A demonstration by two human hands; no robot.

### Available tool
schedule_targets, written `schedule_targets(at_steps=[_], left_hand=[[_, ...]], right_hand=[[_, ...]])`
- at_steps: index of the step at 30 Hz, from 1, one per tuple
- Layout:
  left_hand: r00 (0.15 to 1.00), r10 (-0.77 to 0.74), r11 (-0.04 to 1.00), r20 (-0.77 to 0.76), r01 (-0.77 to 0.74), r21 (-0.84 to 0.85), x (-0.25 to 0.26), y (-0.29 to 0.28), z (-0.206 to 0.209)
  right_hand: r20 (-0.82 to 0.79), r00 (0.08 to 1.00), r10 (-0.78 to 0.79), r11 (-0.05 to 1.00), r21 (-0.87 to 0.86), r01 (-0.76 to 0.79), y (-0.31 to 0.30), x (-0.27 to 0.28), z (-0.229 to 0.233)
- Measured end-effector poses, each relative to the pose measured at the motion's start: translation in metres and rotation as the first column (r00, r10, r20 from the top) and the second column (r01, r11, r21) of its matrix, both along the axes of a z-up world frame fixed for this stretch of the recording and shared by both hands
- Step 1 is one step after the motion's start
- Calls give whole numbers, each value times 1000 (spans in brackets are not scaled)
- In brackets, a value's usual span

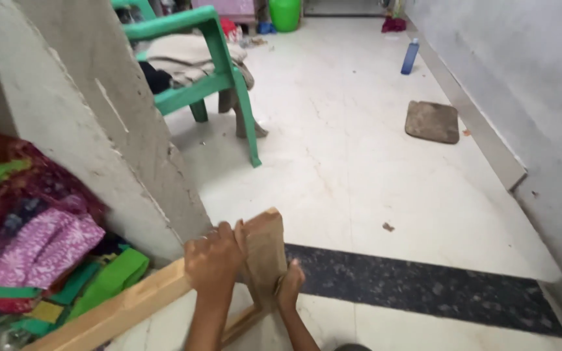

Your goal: The recorder uses a piece of sandpaper to smooth the surface of a large rectangular wooden frame while sitting on the floor.

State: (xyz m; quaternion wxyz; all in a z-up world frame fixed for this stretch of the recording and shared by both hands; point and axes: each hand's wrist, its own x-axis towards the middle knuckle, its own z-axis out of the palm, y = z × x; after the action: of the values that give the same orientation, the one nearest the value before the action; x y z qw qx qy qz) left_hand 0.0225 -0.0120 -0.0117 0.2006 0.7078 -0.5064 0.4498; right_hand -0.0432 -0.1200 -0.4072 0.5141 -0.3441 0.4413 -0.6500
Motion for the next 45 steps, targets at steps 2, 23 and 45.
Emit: schedule_targets(at_steps=[2,23,45], left_hand=[[1000,7,999,24,-5,-53,-1,-4,11],[999,-34,999,-38,34,-17,-14,14,9],[998,-52,996,-19,51,-75,-10,6,9]], right_hand=[[77,996,43,999,-30,-41,-15,6,155],[356,931,78,955,241,-172,-6,-11,22],[18,987,162,981,109,-163,3,-13,144]])
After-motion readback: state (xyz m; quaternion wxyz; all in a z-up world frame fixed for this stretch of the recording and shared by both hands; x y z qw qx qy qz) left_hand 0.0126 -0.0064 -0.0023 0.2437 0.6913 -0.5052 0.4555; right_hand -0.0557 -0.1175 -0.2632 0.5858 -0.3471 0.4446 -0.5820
